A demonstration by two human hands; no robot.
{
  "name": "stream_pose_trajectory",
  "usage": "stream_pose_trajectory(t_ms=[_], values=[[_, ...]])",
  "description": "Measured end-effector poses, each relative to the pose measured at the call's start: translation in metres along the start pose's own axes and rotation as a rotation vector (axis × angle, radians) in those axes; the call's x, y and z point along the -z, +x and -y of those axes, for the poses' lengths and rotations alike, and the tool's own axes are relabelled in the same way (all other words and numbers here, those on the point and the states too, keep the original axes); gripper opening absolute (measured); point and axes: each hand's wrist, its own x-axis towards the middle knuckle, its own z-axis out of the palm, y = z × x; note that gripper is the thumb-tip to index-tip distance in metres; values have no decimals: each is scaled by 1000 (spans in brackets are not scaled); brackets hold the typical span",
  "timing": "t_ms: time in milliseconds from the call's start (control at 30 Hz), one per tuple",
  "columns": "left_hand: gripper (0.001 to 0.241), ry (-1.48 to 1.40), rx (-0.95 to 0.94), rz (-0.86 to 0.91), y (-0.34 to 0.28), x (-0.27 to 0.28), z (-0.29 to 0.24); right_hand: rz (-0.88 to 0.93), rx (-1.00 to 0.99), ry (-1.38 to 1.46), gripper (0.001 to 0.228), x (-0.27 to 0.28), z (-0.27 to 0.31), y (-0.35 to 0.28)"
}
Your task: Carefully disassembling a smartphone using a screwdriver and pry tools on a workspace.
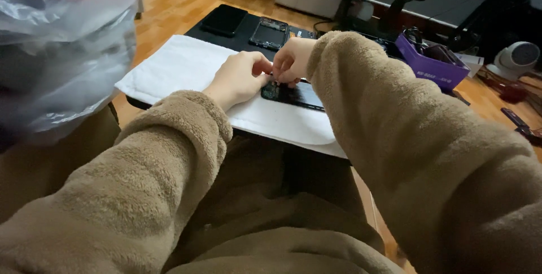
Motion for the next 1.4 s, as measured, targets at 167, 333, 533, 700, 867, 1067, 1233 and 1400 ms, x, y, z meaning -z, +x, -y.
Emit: stream_pose_trajectory(t_ms=[167,333,533,700,867,1067,1233,1400], values=[[28,4,7,1,-3,1,-2,68,48,-103,18,5,-24,26],[29,-7,24,-3,-4,4,-6,118,-16,-189,21,7,-6,19],[52,-85,14,-6,1,1,2,104,-65,-170,23,8,-5,22],[73,-41,52,73,-16,12,-17,72,-48,-163,16,7,-8,25],[70,-26,55,90,-17,13,-20,78,-46,-215,21,8,-9,26],[68,-17,27,74,-17,12,-17,27,-13,-44,17,4,-27,31],[67,3,34,81,-10,8,-11,-9,-93,85,19,-2,-27,22],[66,-13,28,65,-12,9,-13,-102,25,100,15,-11,-40,18]])
